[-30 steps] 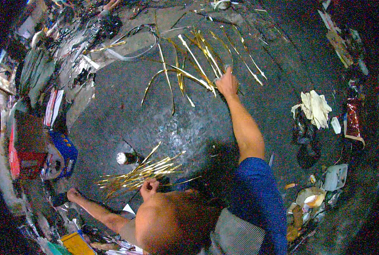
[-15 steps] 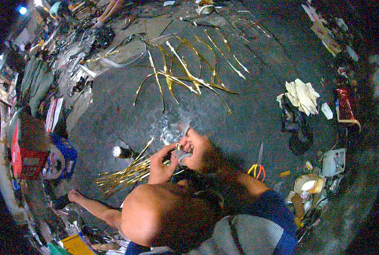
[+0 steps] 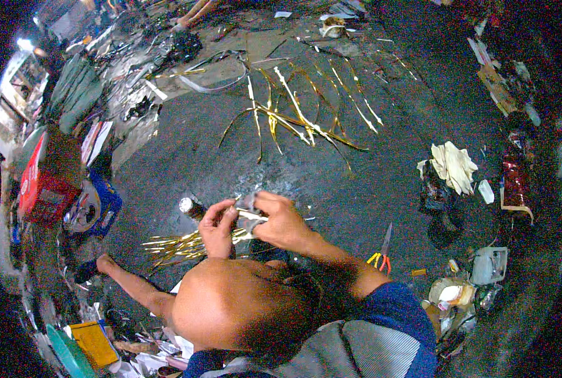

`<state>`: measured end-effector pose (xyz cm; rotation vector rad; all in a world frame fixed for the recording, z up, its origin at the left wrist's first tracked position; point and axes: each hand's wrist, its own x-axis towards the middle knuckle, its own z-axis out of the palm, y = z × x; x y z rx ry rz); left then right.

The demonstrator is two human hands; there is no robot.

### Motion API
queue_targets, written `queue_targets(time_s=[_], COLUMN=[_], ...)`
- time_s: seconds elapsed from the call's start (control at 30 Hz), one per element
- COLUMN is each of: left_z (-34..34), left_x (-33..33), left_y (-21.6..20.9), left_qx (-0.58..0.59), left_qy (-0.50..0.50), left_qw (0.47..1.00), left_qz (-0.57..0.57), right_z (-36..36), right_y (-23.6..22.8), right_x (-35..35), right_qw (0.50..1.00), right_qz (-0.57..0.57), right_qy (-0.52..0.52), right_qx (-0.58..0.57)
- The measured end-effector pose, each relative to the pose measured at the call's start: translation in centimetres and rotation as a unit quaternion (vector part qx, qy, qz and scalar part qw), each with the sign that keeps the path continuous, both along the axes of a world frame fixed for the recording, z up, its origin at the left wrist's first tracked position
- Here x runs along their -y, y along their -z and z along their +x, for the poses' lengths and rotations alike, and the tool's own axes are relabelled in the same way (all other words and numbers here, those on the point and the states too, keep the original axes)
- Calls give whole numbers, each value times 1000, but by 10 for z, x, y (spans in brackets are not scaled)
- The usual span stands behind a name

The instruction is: The person sits on the floor and wraps gold decorative sticks with a gray material. They pick up each stick, wrap it, and place it into a growing bundle. The person handles the sticks one at a time and accumulates them in a pile.

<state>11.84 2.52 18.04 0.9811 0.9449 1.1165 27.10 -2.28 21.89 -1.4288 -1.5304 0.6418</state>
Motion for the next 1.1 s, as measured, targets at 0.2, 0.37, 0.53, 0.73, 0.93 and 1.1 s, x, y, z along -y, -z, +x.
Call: queue_targets(time_s=[0.2,0.37,0.53,0.73,0.93,1.1], left_z=[-11,-20,-32,-32,-59,-73], left_x=[3,2,2,7,1,-12], left_y=[17,20,25,18,18,0], left_qx=[16,43,192,201,198,171], left_qy=[-87,-78,-48,-86,-74,-156], left_qw=[992,988,964,958,970,966], left_qz=[-91,-125,-178,-186,-117,-114], right_z=[-12,-15,-24,-31,-34,-16], right_y=[-2,4,0,6,-11,-1], right_x=[-4,-10,-17,-22,-24,-31], right_qw=[992,992,992,994,979,942], right_qz=[22,21,89,97,145,228], right_qy=[-46,-69,-66,-56,-141,-229], right_qx=[114,108,57,9,38,86])
